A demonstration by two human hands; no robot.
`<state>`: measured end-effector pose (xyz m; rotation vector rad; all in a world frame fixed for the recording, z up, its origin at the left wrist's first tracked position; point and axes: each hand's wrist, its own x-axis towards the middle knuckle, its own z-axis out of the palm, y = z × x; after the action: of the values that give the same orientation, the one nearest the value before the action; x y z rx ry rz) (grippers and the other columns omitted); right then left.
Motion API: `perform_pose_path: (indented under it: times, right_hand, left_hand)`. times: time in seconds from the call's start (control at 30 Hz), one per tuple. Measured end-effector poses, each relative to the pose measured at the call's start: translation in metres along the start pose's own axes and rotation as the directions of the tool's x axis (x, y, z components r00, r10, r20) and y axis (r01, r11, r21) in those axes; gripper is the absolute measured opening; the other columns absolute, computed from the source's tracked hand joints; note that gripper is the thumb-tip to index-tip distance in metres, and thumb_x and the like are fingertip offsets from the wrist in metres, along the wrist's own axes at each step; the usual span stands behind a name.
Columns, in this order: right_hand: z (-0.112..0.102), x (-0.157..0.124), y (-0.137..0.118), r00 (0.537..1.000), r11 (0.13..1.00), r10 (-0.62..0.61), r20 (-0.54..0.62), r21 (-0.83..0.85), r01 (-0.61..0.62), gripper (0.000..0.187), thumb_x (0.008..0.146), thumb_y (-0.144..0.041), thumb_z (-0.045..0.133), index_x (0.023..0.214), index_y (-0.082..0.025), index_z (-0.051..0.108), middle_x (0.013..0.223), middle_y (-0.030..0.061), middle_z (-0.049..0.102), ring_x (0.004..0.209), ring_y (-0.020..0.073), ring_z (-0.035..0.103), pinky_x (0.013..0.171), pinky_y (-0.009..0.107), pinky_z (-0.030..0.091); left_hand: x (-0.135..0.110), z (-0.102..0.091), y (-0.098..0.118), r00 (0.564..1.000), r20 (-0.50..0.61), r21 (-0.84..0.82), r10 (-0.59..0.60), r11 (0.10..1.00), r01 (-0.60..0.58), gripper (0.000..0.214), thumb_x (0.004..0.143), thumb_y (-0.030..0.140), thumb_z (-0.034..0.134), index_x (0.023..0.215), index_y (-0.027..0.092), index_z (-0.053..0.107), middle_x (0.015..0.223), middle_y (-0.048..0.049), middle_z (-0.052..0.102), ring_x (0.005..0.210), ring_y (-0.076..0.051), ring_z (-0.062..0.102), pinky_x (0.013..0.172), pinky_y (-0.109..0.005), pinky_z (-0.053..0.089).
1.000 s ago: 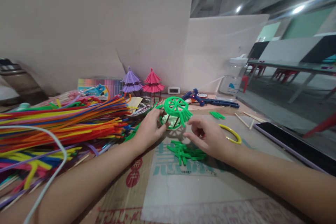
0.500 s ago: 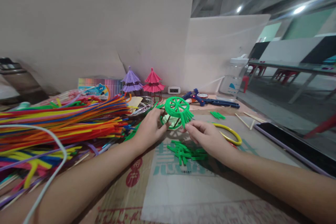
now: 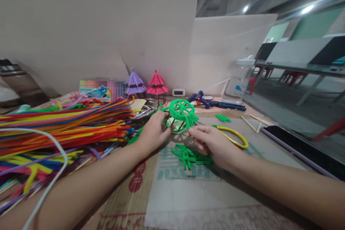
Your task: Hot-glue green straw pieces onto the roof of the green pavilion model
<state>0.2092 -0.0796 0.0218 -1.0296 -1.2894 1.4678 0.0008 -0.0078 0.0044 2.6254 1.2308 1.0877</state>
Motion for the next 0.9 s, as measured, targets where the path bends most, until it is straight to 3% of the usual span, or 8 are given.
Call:
perform_pose_path:
  times: [0.57, 0.7, 0.8, 0.9]
  right_hand:
    - [0.005, 0.0, 0.002, 0.998, 0.999, 0.05, -0.04, 0.02, -0.049, 0.034, 0.082, -0.049, 0.064, 0.069, -0.021, 0.049, 0.04, -0.0095, 0.04, 0.037, 0.0068, 0.027, 0.04, 0.022, 0.018]
    - [0.003, 0.0, 0.003, 0.998, 0.989, 0.037, 0.05, -0.148, -0.029, 0.042, 0.088, -0.058, 0.055, 0.07, -0.02, 0.054, 0.041, -0.0078, 0.042, 0.037, 0.0077, 0.031, 0.041, 0.022, 0.021]
    - [-0.005, 0.0, 0.002, 0.989, 0.917, -0.144, 0.026, -0.373, 0.143, 0.044, 0.09, -0.056, 0.052, 0.066, -0.02, 0.053, 0.048, -0.0046, 0.048, 0.044, 0.0092, 0.041, 0.045, 0.023, 0.029]
    - [-0.016, 0.002, 0.003, 0.889, 0.709, -0.457, 0.029, -0.591, 0.384, 0.029, 0.089, -0.044, 0.061, 0.074, -0.02, 0.055, 0.06, -0.0033, 0.054, 0.053, 0.0106, 0.048, 0.051, 0.024, 0.035]
  left_hand:
    - [0.0, 0.001, 0.0, 1.0, -0.01, 0.018, 0.001, 1.0, -0.001, 0.022, 0.087, 0.031, 0.063, 0.104, 0.019, 0.054, 0.101, -0.007, 0.062, 0.099, -0.024, 0.059, 0.086, -0.038, 0.05]
    - [0.0, 0.001, -0.001, 1.0, 0.001, -0.004, -0.005, 1.0, 0.005, 0.021, 0.087, 0.03, 0.062, 0.103, 0.019, 0.055, 0.098, -0.0065, 0.061, 0.094, -0.024, 0.059, 0.084, -0.038, 0.05]
    - [0.0, 0.001, -0.002, 0.999, 0.006, -0.032, -0.031, 0.999, 0.031, 0.021, 0.087, 0.031, 0.062, 0.102, 0.019, 0.055, 0.096, -0.0062, 0.06, 0.092, -0.023, 0.059, 0.082, -0.037, 0.051]
    - [0.0, 0.001, -0.003, 0.999, 0.013, -0.043, -0.052, 0.998, 0.052, 0.021, 0.087, 0.032, 0.062, 0.101, 0.018, 0.054, 0.096, -0.0064, 0.059, 0.093, -0.023, 0.058, 0.082, -0.037, 0.051]
